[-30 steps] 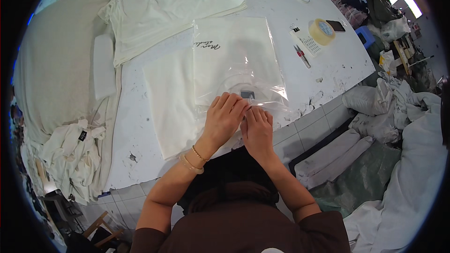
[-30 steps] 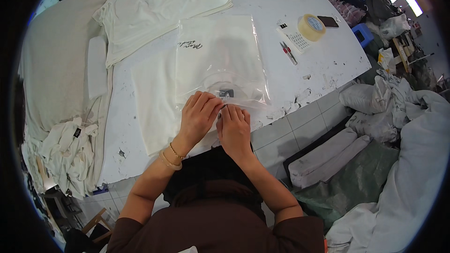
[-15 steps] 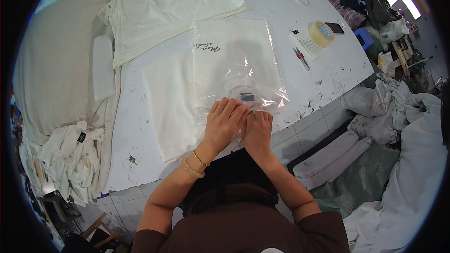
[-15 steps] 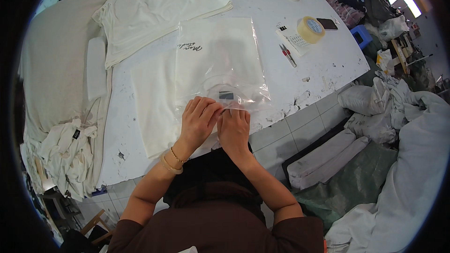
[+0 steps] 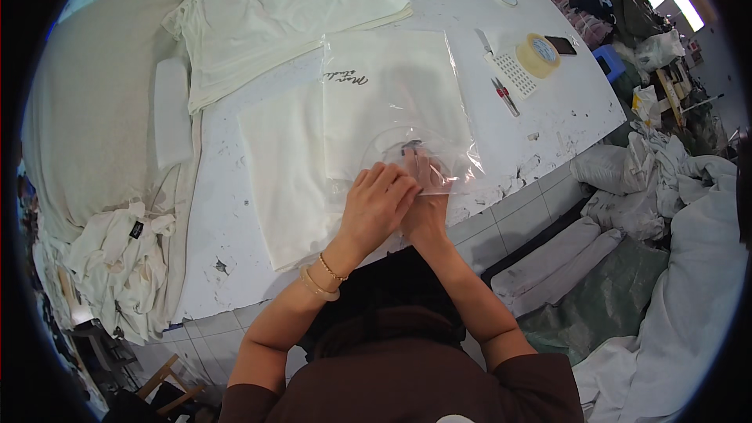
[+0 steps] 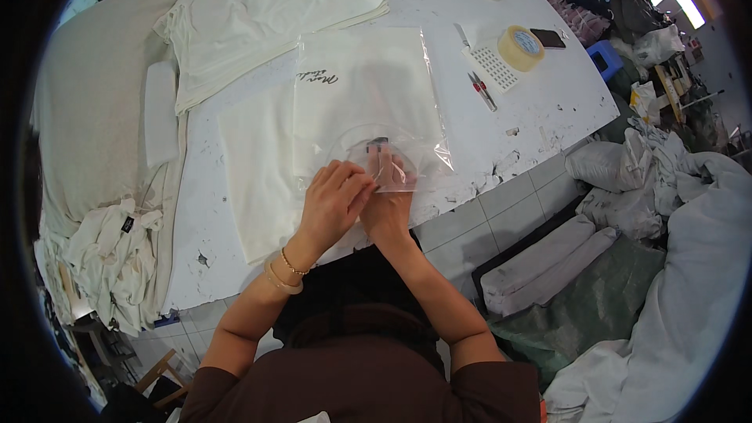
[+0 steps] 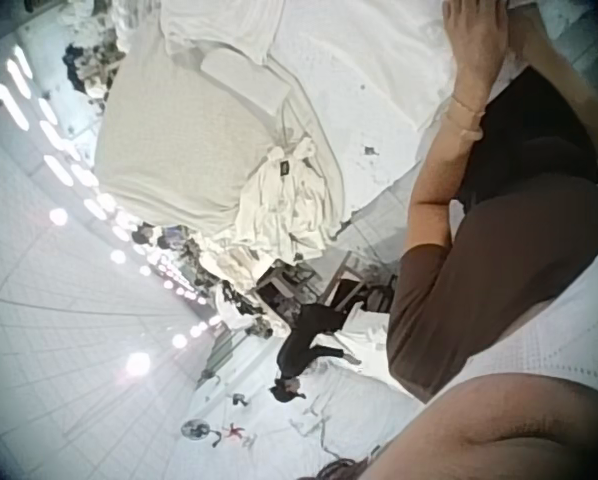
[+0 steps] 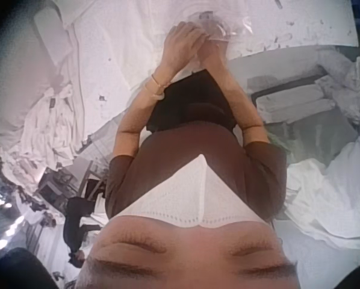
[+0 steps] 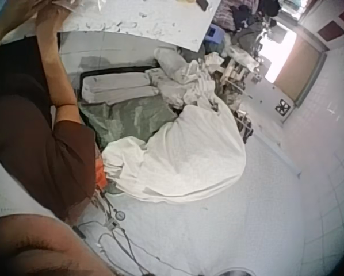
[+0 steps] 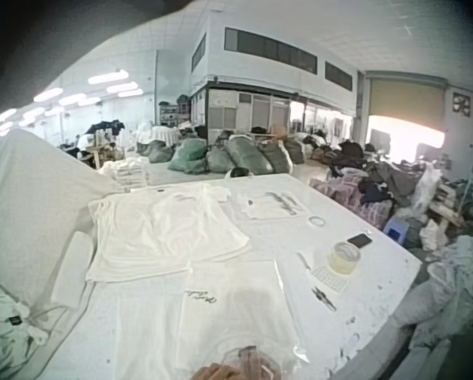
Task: The recorder is trimming loose threads from white t-shirts using scissors, folding them neatly, and placing them into clear plastic packaging bags on a factory workbench.
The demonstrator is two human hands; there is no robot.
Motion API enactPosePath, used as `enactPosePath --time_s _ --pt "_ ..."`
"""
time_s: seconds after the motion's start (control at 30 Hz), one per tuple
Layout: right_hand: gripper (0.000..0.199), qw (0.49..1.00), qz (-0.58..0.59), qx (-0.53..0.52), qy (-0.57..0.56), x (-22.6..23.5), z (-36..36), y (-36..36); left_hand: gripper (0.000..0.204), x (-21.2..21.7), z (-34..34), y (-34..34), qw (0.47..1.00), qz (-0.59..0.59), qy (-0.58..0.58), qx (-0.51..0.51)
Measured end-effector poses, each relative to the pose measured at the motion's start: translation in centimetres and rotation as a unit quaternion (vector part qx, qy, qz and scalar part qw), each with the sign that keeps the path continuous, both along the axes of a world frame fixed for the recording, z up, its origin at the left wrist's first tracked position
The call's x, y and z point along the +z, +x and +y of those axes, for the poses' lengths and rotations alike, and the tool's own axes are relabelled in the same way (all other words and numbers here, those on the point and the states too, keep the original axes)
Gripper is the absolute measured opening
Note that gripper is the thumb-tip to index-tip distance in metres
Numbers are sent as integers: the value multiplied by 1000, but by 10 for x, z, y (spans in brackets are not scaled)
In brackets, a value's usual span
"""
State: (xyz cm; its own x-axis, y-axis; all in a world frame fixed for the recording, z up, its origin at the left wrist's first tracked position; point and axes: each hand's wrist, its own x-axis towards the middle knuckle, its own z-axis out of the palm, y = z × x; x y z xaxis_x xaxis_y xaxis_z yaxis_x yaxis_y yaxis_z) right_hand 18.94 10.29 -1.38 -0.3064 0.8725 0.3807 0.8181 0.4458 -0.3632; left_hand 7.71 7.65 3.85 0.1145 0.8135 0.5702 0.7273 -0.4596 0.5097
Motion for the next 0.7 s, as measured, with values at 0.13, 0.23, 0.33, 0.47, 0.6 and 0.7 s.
enactPosePath --time_s 0.13,0.23,0.33,0.47,0.6,0.7 --pt "48 998 -61 -6 -15 5 3 -2 11 0 19 -5 998 -19 -20 47" --pt "51 997 -40 -20 -65 14 6 -5 19 -15 30 -8 997 -15 -58 57" --pt "60 997 -41 -42 -46 7 8 -7 24 -29 34 -9 994 28 -61 82" --pt "69 996 -35 -21 -79 5 12 -1 29 -34 33 -10 993 37 -76 85" --pt "77 998 -32 0 -58 0 11 2 35 -32 32 -12 994 37 -74 74" --pt "78 999 -8 3 -49 0 9 2 37 -31 29 -11 993 30 -83 73"
